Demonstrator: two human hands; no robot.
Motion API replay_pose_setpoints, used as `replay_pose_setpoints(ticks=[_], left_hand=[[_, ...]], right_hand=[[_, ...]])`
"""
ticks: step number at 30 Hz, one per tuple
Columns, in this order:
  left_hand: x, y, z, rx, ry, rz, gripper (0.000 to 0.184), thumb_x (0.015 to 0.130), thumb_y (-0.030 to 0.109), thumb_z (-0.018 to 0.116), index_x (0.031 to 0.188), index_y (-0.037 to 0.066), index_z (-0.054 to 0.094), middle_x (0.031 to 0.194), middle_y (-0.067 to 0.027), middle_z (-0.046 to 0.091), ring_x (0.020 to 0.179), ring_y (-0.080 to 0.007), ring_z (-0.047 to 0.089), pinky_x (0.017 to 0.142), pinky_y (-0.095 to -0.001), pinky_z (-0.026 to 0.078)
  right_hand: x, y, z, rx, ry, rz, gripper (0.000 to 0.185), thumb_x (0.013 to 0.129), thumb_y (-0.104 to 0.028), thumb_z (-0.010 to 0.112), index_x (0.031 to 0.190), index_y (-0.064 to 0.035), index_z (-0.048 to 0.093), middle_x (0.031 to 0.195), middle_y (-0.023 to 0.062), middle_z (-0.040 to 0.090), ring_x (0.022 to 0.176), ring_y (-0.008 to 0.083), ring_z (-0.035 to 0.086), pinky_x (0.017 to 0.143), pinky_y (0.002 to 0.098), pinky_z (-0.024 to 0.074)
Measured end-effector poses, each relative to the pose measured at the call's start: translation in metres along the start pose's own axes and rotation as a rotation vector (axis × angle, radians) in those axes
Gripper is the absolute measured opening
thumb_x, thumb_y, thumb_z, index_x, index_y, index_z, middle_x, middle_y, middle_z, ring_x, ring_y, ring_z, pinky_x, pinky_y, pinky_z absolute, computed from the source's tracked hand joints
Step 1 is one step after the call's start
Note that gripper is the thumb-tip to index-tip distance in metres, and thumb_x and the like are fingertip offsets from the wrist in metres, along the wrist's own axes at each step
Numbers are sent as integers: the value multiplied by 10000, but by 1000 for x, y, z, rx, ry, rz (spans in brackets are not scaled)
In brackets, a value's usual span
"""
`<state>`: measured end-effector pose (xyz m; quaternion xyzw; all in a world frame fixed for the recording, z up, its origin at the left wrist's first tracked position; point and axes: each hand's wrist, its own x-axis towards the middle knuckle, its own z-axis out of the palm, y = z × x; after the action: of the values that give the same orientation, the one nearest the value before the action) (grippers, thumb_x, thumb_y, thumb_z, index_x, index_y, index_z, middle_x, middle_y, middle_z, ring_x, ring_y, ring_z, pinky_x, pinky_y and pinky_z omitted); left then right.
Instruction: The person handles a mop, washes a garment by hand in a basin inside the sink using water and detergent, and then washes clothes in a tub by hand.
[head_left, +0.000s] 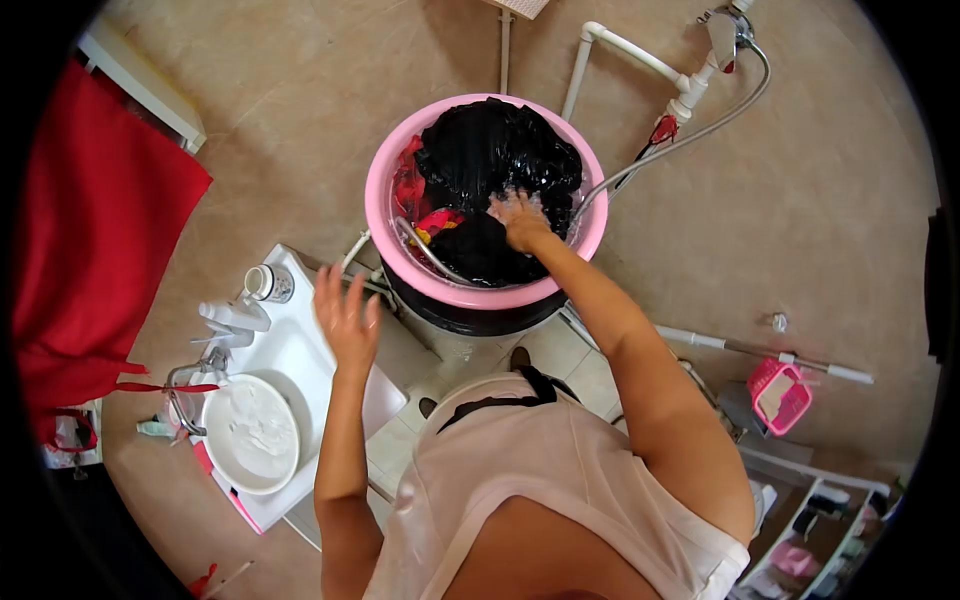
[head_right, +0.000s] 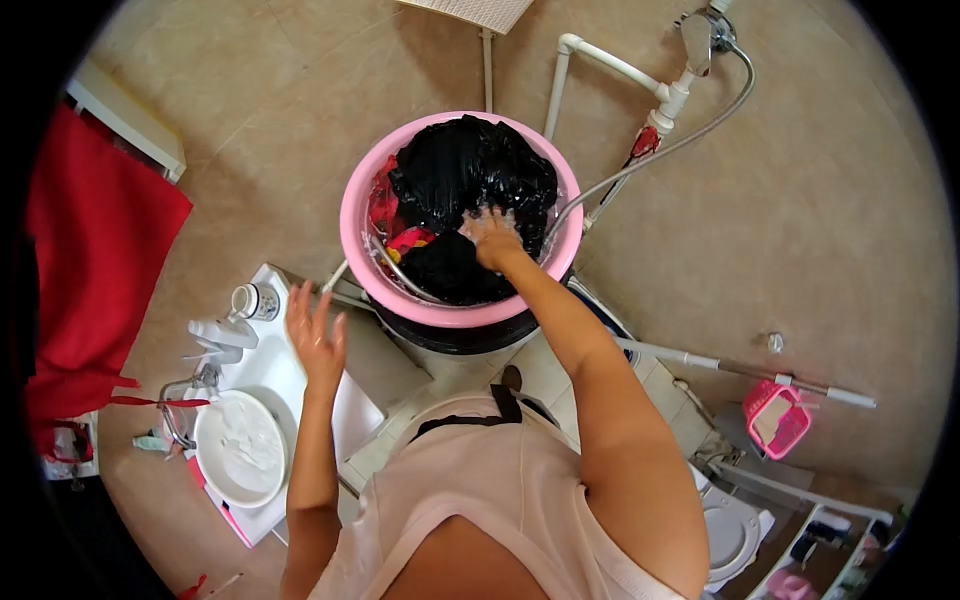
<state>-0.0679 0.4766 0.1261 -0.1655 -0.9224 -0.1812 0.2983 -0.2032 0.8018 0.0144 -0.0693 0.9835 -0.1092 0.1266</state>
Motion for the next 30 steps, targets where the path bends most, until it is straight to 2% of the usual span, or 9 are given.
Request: replay_pose_setpoints(ticks=[4, 7, 11, 14, 17, 21, 23, 26, 30], left_hand=[[89, 68, 72, -140, -69, 138, 473, 722, 147, 717, 1174, 77, 596, 1345, -151, 461, 1259, -379, 398, 1003, -504, 329], [136, 88, 158, -67, -224, 235, 543, 758, 220, 701, 1264, 117, 533, 1413, -143, 385, 1322, -357, 315, 1050, -515, 277], [155, 86, 217, 69, -431, 212, 758, 714, 316, 731, 1390, 225, 400, 1529, -91, 177, 1404, -327, 153, 1092, -573, 155], [151, 77, 245, 82, -469, 206, 830, 698, 358, 736, 1424, 255, 345, 1548, -76, 117, 1420, -320, 102, 1091, -598, 103], [146, 66, 260, 124, -501, 236, 824, 714, 379, 714, 1433, 256, 331, 1551, -76, 107, 1422, -322, 93, 1091, -599, 93], [142, 54, 266, 35, -587, 260, 754, 759, 383, 665, 1423, 210, 355, 1550, -91, 99, 1424, -319, 78, 1096, -593, 88], [139, 48, 272, 81, -628, 306, 725, 771, 401, 645, 1403, 158, 387, 1544, -104, 120, 1425, -312, 77, 1106, -570, 91], [133, 37, 284, 104, -680, 336, 715, 777, 440, 627, 1393, 152, 406, 1537, -108, 149, 1421, -309, 96, 1120, -534, 99], [153, 47, 269, -3, -897, 151, 726, 779, 483, 608, 1382, 126, 420, 1525, -114, 183, 1412, -300, 133, 1129, -505, 106]], right_hand=[[8, 3, -14, -56, -167, -158, 566, 894, -192, 412, 1446, -191, 289, 1505, 211, 189, 1389, 382, 194, 1110, 561, 138], [14, 16, 0, 51, -191, -157, 635, 836, -49, 471, 1435, -190, 316, 1519, 145, 195, 1407, 346, 154, 1133, 486, 181], [44, 40, 63, 201, -37, 12, 586, 801, -73, 517, 1362, -222, 435, 1430, 146, 382, 1314, 317, 373, 1068, 440, 330], [22, 40, 20, 378, 217, -274, 387, 807, -115, 539, 1190, -167, 561, 1172, 199, 587, 1109, 340, 555, 948, 462, 428], [14, 38, -9, 305, 197, -135, 196, 795, -149, 575, 987, -119, 605, 910, 193, 650, 903, 330, 630, 780, 452, 494], [3, 22, -43, 403, 650, 117, 132, 781, -167, 615, 893, -99, 594, 792, 158, 638, 743, 282, 640, 611, 359, 511], [10, 23, -44, 478, 839, 73, 208, 772, -164, 634, 970, -106, 604, 955, 162, 621, 869, 298, 618, 715, 383, 503], [17, 23, -48, 169, 914, 39, 379, 757, -184, 668, 1125, -134, 594, 1203, 170, 530, 1096, 331, 520, 902, 447, 430], [26, 23, -30, 90, 647, 37, 563, 770, -273, 679, 1300, -185, 509, 1372, 180, 415, 1284, 354, 356, 1075, 518, 234]])
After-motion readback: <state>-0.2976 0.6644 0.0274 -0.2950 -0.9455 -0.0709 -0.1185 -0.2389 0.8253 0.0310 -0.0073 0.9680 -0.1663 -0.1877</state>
